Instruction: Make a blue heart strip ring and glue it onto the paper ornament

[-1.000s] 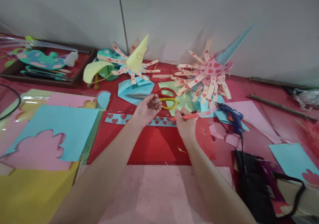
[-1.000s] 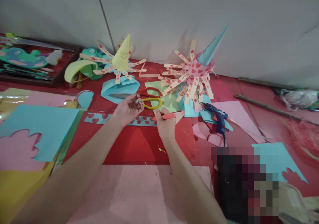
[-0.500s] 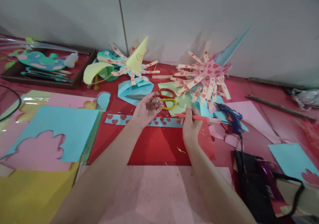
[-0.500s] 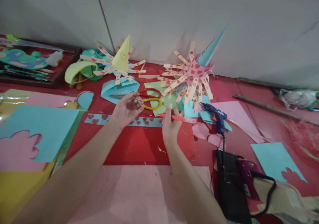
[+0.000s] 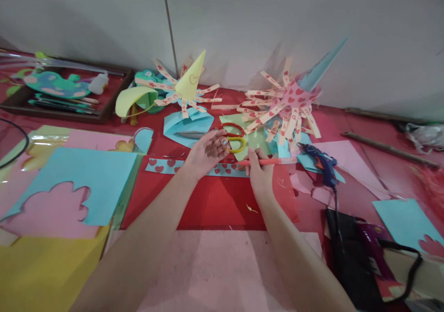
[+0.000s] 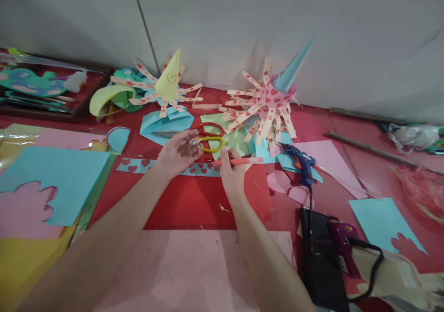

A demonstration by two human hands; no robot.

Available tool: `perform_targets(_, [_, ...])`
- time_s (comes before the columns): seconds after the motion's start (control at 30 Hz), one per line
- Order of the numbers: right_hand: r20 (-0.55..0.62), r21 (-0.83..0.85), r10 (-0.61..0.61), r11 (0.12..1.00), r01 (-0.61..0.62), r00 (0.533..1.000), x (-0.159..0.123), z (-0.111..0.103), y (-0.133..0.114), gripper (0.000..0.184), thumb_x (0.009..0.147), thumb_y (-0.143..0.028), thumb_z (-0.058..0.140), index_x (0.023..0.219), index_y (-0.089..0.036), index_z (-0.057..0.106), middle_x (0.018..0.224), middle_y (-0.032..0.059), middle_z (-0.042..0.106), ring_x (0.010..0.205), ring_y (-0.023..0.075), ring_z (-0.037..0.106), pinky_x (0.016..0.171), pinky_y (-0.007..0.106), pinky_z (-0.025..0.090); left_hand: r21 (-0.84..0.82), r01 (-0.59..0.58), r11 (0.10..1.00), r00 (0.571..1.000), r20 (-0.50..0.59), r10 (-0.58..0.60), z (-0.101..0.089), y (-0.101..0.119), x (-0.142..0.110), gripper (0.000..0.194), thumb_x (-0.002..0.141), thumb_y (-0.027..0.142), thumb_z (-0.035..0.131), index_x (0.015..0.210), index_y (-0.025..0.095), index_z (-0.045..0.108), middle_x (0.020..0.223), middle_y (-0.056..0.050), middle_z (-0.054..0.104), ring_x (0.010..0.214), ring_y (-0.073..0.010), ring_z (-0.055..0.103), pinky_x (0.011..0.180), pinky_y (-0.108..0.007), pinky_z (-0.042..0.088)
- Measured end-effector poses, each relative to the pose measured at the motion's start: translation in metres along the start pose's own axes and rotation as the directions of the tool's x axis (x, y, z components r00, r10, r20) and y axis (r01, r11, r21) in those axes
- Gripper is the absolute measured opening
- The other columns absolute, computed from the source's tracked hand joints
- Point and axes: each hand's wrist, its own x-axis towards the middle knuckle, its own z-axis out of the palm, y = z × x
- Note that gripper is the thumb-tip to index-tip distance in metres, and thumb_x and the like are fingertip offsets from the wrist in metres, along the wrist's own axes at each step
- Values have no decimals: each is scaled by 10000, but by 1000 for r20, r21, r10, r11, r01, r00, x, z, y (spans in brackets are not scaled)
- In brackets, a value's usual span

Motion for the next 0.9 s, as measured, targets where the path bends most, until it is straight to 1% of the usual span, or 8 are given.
perform_targets(0.07, [1,-52,3,999,-3,1000,0,0,0,365,817,-417,529,549,-229,367,429,-80,339,378,98,449,401,232,372,-27,4,1000,994,-107,-7,-2,-2,5,191,842,154,449,723,123,594,541,10,552,536,-82,573,599,-198,479])
perform_targets(0.13, [13,-100,0,995,1,1000,0,0,0,378,801,-392,539,532,-227,330,429,-80,334,367,89,438,374,217,331,-44,7,999,990,-142,-13,-3,-3,8,219,851,141,426,697,125,580,524,8,549,530,-81,570,590,-195,479])
perform_targets(0.3, [38,-207,-54,976,61,998,0,0,-1,355,795,-319,500,519,-222,299,414,-81,334,367,72,397,382,202,315,-43,18,999,992,-126,-24,-3,-3,9,223,856,141,420,709,123,586,535,0,565,527,-79,568,587,-196,483])
perform_targets(0.53, [76,-234,-73,968,88,995,-1,0,0,357,803,-342,484,529,-224,286,417,-81,326,374,82,408,388,208,319,-48,18,999,990,-139,-24,-2,-3,7,198,847,144,451,704,127,586,539,4,565,532,-79,572,600,-194,479])
perform_targets(0.63, [84,-275,-101,954,120,991,-1,-1,1,351,804,-323,479,527,-221,289,421,-78,349,385,77,396,410,208,325,-50,21,999,988,-150,-29,-1,-3,7,175,835,142,475,698,130,584,542,5,570,535,-78,575,608,-193,481])
perform_targets(0.73, [77,-308,-130,940,147,989,-1,-1,1,339,797,-300,471,520,-219,295,419,-74,365,415,80,395,433,206,334,-55,25,998,988,-153,-33,-1,-4,7,182,840,138,464,705,130,587,537,6,571,527,-76,573,603,-189,482])
perform_targets(0.83, [77,-302,-129,942,147,989,-1,-1,0,338,799,-295,469,515,-219,302,418,-73,366,417,81,402,432,207,331,-61,24,998,989,-143,-33,-3,-4,7,208,854,137,437,715,126,591,527,4,569,520,-76,569,594,-191,485])
perform_targets(0.9, [57,-274,-104,955,115,993,-2,-1,-1,350,807,-309,477,517,-222,301,419,-73,365,400,81,408,423,214,331,-62,22,998,991,-130,-30,-4,-4,8,222,859,138,425,714,122,593,530,1,572,523,-79,569,591,-196,489])
